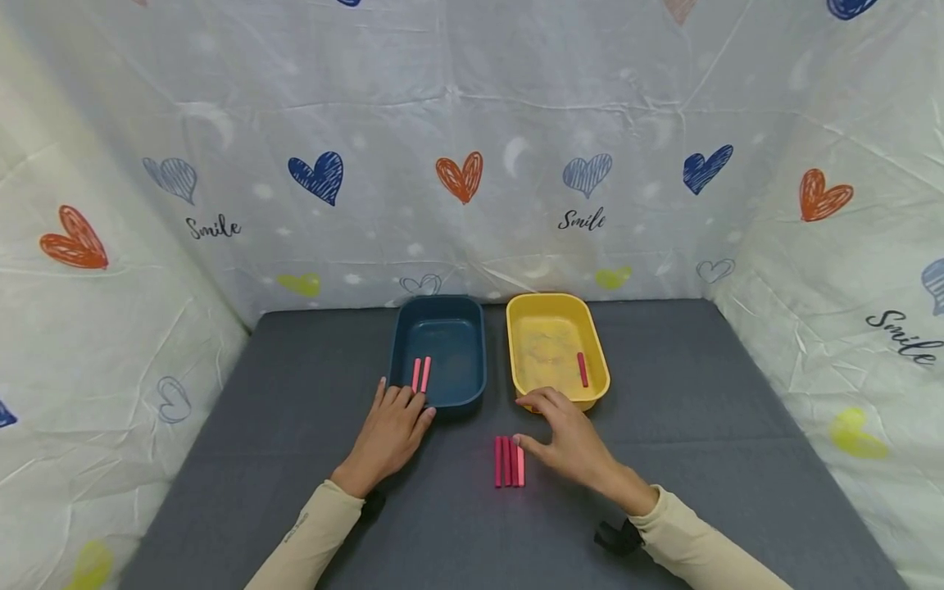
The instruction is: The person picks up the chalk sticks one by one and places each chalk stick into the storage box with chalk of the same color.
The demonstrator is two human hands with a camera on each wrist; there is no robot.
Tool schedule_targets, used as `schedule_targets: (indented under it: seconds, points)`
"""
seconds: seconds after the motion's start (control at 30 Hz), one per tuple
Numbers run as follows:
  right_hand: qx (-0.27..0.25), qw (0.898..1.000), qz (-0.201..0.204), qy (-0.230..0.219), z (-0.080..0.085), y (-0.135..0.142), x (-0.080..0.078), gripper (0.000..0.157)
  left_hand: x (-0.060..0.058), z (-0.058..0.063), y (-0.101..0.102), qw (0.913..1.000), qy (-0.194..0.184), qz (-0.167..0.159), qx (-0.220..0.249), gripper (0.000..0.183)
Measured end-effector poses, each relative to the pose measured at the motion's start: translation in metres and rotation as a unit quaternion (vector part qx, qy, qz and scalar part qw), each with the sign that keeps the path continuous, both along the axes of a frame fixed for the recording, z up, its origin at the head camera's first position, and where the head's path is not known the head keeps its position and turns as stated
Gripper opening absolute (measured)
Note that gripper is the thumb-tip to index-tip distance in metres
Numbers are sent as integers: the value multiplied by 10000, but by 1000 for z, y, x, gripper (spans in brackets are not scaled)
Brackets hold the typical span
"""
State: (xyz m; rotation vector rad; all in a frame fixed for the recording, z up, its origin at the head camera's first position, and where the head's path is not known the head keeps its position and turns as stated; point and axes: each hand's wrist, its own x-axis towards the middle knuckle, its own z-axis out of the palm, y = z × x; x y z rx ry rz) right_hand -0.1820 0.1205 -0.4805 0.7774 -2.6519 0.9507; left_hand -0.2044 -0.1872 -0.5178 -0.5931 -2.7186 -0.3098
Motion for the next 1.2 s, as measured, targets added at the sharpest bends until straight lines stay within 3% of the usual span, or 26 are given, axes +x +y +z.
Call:
schedule_targets:
  seconds: [0.2, 0.5, 0.77, 1.07, 1.2]
  points:
    - [113, 9995, -32, -278, -11, 1, 5, 52, 0, -1, 0, 10000, -26, 7, -40, 23]
    - [236, 9958, 109, -879, -25, 6, 7, 69, 0, 0, 1, 10000, -60, -1, -53, 24]
    - [330, 9950, 287, -902, -35, 11, 4, 76, 0, 1, 1, 9999, -96, 17, -68, 24]
    - [543, 9869, 364, -1476, -46, 14, 0, 82, 0, 1, 0, 10000, 5, -36, -75, 23]
    - [622, 9856, 459, -1505, -47, 13, 0, 84, 0, -1, 0, 10000, 14, -38, -83, 23]
